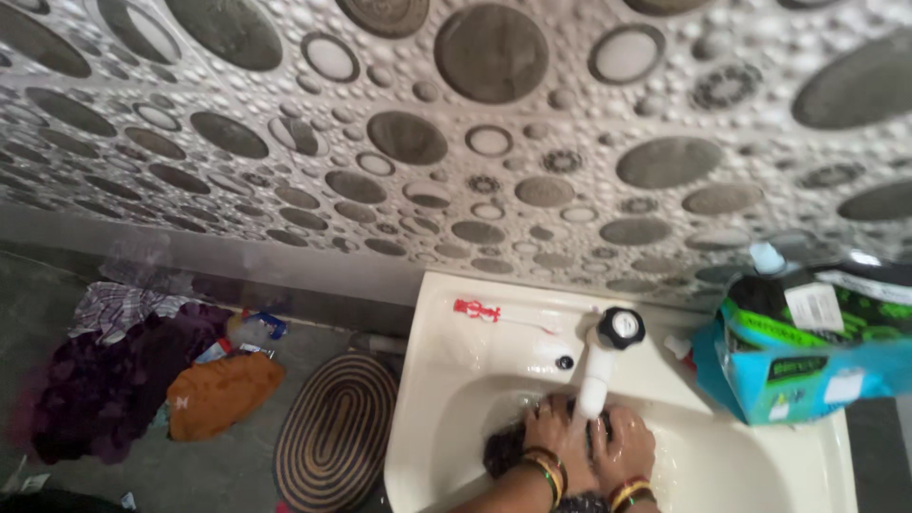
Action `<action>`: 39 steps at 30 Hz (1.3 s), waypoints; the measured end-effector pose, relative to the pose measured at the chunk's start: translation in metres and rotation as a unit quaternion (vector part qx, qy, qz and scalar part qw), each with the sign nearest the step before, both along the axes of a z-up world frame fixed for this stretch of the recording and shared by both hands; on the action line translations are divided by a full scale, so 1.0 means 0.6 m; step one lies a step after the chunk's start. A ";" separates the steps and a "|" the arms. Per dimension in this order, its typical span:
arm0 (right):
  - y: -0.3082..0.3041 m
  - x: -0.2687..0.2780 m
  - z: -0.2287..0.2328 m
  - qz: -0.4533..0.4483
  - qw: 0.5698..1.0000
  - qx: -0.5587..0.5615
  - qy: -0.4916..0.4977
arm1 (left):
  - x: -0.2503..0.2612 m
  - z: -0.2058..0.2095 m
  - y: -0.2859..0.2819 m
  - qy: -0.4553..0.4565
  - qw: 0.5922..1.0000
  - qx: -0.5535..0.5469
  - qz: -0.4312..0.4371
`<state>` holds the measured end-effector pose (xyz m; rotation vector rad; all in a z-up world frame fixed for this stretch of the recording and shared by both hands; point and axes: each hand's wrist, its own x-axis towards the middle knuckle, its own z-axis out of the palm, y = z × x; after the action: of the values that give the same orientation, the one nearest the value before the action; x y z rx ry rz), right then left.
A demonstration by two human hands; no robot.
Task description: The person washes a piece of patterned cloth in a sink by wetting it under a faucet, applying liquid soap from a pouch, and scrubbing it by hand.
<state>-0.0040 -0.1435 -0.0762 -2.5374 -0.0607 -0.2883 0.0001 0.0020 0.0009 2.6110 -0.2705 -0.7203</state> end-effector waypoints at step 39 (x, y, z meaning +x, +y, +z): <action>0.039 -0.138 0.180 0.111 0.972 -0.012 0.208 | -0.152 0.112 0.061 0.002 0.994 -0.030 0.106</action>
<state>-0.0868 -0.1203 0.0318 -2.5310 -0.1845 0.3361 -0.0910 0.0388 0.0679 2.5318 -0.0125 -0.6321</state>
